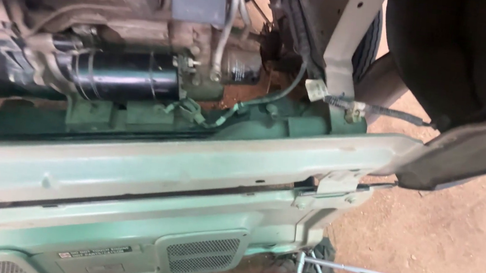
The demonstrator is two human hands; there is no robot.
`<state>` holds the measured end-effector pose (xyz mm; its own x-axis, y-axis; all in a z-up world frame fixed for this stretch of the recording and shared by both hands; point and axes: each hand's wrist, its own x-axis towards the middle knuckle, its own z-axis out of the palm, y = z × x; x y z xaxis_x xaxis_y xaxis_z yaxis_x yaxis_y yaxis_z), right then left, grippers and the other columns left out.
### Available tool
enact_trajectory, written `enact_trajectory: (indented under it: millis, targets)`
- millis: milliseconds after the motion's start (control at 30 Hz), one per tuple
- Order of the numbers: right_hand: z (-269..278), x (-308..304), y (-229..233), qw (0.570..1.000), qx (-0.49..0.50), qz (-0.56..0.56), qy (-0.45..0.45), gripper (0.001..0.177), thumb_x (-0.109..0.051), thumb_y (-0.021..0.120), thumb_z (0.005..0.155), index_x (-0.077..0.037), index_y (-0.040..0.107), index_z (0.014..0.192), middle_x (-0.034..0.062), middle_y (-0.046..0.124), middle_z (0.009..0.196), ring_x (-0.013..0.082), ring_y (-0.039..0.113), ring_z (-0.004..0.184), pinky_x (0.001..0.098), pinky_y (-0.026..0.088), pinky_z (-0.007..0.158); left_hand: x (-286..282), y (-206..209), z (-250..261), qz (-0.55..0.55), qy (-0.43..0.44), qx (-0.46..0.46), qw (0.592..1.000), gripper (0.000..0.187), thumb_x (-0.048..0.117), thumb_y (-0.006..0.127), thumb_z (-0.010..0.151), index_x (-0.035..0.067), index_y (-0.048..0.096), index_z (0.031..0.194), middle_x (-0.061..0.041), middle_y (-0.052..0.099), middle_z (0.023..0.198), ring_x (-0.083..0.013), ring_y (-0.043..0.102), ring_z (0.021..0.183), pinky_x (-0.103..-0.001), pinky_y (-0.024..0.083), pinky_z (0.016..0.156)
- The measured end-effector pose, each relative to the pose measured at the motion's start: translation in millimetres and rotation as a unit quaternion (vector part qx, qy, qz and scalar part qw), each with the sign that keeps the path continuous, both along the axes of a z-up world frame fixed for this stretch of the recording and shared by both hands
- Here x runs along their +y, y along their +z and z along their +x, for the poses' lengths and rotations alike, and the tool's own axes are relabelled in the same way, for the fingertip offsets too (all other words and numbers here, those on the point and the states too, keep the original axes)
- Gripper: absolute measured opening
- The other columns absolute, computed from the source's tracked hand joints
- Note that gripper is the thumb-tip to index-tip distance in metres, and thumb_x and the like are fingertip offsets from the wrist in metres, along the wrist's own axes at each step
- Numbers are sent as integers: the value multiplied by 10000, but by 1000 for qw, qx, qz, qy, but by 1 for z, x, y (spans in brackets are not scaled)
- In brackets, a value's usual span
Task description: Repairing or replacing components of an automotive engine, specifically working on a starter motor and associated wiring.
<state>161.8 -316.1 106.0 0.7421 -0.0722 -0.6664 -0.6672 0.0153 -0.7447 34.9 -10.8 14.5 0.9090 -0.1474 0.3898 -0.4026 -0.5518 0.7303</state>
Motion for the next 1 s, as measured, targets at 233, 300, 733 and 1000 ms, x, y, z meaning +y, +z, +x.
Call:
enact_trajectory:
  millis: [233,300,733,1000]
  targets:
    - [-33,16,5,911,-48,-319,257,247,-47,805,810,-41,806,1057,182,812,860,288,761,843,396,595,734,-11,12,-7,-19,-70,-172,982,105,250,667,909,171,639,845,-46,517,790,-283,617,807,-477,491,713]
    - [-38,-8,-25,858,-67,-396,322,238,-88,804,798,-133,838,1029,118,825,857,237,774,871,366,606,775,-26,11,-11,-29,-54,-187,981,90,244,660,927,168,648,878,-52,551,840,-284,637,855,-482,502,763]
    - [-86,5,11,717,-230,-475,456,161,-185,774,778,-151,773,936,59,735,991,301,725,941,410,585,787,-68,151,20,18,-185,99,978,214,153,676,867,91,721,1067,-142,727,1160,-326,649,1185,-496,456,1029]
    - [-74,26,67,827,-119,-404,372,203,-138,777,787,-81,784,982,94,816,887,217,815,797,352,635,743,-96,156,45,146,-202,258,934,410,89,635,871,45,620,1278,-184,717,1109,-337,653,1127,-502,433,1024]
